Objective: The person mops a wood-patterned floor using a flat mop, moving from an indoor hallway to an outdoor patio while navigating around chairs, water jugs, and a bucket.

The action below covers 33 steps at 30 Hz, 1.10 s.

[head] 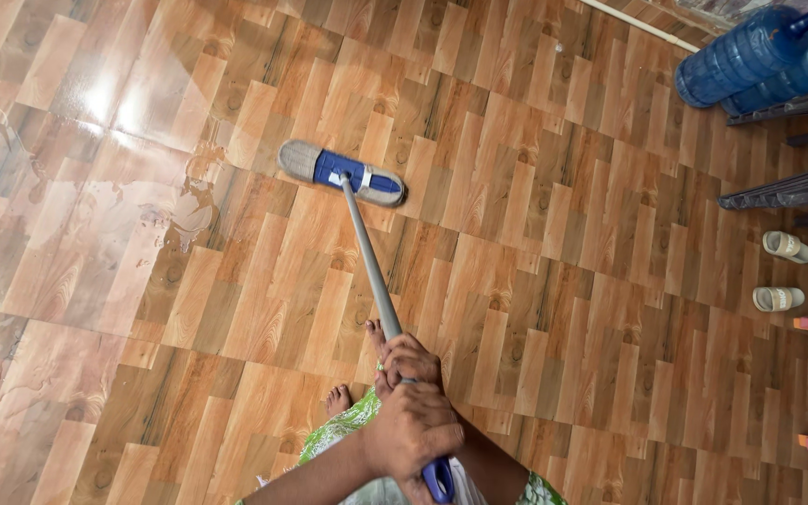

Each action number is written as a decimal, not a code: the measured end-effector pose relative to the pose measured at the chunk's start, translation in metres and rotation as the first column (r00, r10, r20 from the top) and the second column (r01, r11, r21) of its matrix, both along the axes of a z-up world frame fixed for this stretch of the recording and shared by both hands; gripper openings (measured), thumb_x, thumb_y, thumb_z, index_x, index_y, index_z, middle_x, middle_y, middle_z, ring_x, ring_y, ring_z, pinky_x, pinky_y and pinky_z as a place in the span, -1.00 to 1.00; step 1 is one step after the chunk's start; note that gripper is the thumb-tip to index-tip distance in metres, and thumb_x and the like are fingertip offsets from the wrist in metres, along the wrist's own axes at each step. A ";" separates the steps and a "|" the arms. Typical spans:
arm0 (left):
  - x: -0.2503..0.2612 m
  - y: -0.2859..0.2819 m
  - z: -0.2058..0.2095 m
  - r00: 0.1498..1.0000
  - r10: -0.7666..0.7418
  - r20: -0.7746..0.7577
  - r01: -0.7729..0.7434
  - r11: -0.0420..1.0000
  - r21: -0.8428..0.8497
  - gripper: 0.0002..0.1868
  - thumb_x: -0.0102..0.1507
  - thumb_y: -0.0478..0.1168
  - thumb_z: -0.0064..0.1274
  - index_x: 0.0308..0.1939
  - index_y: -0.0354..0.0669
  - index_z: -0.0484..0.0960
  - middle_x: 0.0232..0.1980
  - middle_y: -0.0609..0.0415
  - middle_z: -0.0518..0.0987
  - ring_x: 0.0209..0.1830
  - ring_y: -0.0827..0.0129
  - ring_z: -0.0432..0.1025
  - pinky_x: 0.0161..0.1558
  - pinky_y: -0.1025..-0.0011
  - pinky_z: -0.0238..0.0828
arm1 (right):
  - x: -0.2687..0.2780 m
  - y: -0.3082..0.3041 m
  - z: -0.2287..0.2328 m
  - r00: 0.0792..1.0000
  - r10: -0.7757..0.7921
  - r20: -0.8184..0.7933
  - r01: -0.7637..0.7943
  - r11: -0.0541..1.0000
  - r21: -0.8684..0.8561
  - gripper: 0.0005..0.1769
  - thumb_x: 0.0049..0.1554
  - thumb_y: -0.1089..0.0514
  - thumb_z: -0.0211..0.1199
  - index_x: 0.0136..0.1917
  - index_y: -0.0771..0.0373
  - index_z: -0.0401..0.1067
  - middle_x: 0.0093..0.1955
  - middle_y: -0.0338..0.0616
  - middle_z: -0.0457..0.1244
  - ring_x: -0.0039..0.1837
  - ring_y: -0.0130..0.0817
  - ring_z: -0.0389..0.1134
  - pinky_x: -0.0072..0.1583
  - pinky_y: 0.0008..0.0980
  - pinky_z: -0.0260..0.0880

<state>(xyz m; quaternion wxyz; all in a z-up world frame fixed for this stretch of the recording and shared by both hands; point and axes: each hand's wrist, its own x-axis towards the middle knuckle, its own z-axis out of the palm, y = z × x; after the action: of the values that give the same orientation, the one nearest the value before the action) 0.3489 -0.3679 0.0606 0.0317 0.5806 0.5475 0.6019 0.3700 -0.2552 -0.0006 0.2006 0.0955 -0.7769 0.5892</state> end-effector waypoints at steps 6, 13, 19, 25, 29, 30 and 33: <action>-0.124 0.059 -0.082 0.982 0.153 -0.107 -0.169 0.972 -0.163 -0.43 0.04 0.32 0.06 -0.46 -0.14 0.42 -0.54 0.02 0.36 -0.50 0.09 0.36 -0.31 0.15 0.32 | -0.146 0.069 -0.096 0.995 0.104 -0.003 -0.103 0.988 0.118 -0.69 0.04 0.39 0.32 -0.34 0.22 0.20 -0.29 -0.25 0.20 0.08 -0.27 0.32 0.23 -0.27 0.43; -0.232 0.099 -0.136 0.950 0.261 -0.172 -0.296 0.928 -0.227 -0.41 -0.09 0.16 0.18 -0.26 -0.29 0.55 -0.35 -0.12 0.52 -0.27 -0.04 0.45 -0.12 0.16 0.38 | -0.256 0.117 -0.135 0.979 0.201 0.020 -0.201 0.955 0.219 -0.69 -0.07 0.33 0.36 -0.32 0.23 0.20 -0.03 -0.11 0.29 0.34 -0.08 0.27 0.43 -0.11 0.23; -0.195 0.073 -0.103 0.951 0.274 -0.140 -0.303 0.915 -0.265 -0.49 -0.09 0.13 0.17 -0.33 -0.23 0.52 -0.39 -0.12 0.50 -0.29 -0.06 0.46 -0.14 0.16 0.37 | -0.236 0.092 -0.113 0.983 0.182 -0.002 -0.177 0.958 0.228 -0.69 -0.08 0.32 0.39 -0.34 0.21 0.22 -0.07 -0.16 0.31 0.35 -0.14 0.27 0.41 -0.15 0.26; -0.089 0.011 -0.036 0.930 0.340 -0.141 -0.367 0.884 -0.289 -0.52 -0.02 0.16 0.16 -0.38 -0.19 0.46 -0.45 -0.09 0.46 -0.34 -0.07 0.41 -0.16 0.12 0.36 | -0.122 0.023 -0.061 0.977 0.211 0.032 -0.213 0.962 0.171 -0.68 -0.10 0.33 0.37 -0.38 0.19 0.19 -0.15 -0.21 0.31 0.25 -0.17 0.32 0.32 -0.17 0.30; -0.005 -0.040 0.023 0.918 0.393 -0.055 -0.386 0.853 -0.351 -0.52 -0.03 0.18 0.13 -0.40 -0.17 0.46 -0.51 -0.06 0.41 -0.39 -0.03 0.41 -0.24 0.13 0.33 | -0.035 -0.029 -0.008 0.967 0.247 0.071 -0.252 0.963 0.093 -0.66 -0.12 0.35 0.36 -0.40 0.17 0.18 -0.20 -0.25 0.30 0.18 -0.19 0.34 0.26 -0.19 0.32; 0.014 -0.048 0.038 0.911 0.410 -0.043 -0.397 0.843 -0.363 -0.52 -0.02 0.18 0.13 -0.42 -0.15 0.43 -0.51 -0.05 0.40 -0.39 -0.03 0.40 -0.23 0.13 0.34 | -0.017 -0.040 0.005 0.961 0.264 0.079 -0.269 0.960 0.071 -0.66 -0.12 0.35 0.35 -0.41 0.17 0.17 -0.21 -0.25 0.30 0.16 -0.20 0.35 0.25 -0.19 0.33; 0.057 -0.064 0.065 0.906 0.422 0.027 -0.384 0.846 -0.370 -0.52 0.01 0.19 0.14 -0.42 -0.16 0.44 -0.54 -0.04 0.36 -0.44 0.00 0.39 -0.28 0.15 0.30 | 0.014 -0.064 0.035 0.953 0.294 0.078 -0.297 0.954 0.030 -0.65 -0.13 0.36 0.34 -0.42 0.15 0.16 -0.25 -0.28 0.30 0.11 -0.22 0.37 0.20 -0.20 0.35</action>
<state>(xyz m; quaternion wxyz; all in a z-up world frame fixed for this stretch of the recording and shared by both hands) 0.4055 -0.4316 0.1257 0.0384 0.4040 0.7545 0.5159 0.3844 -0.3196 0.0348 0.0799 0.1935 -0.7725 0.5996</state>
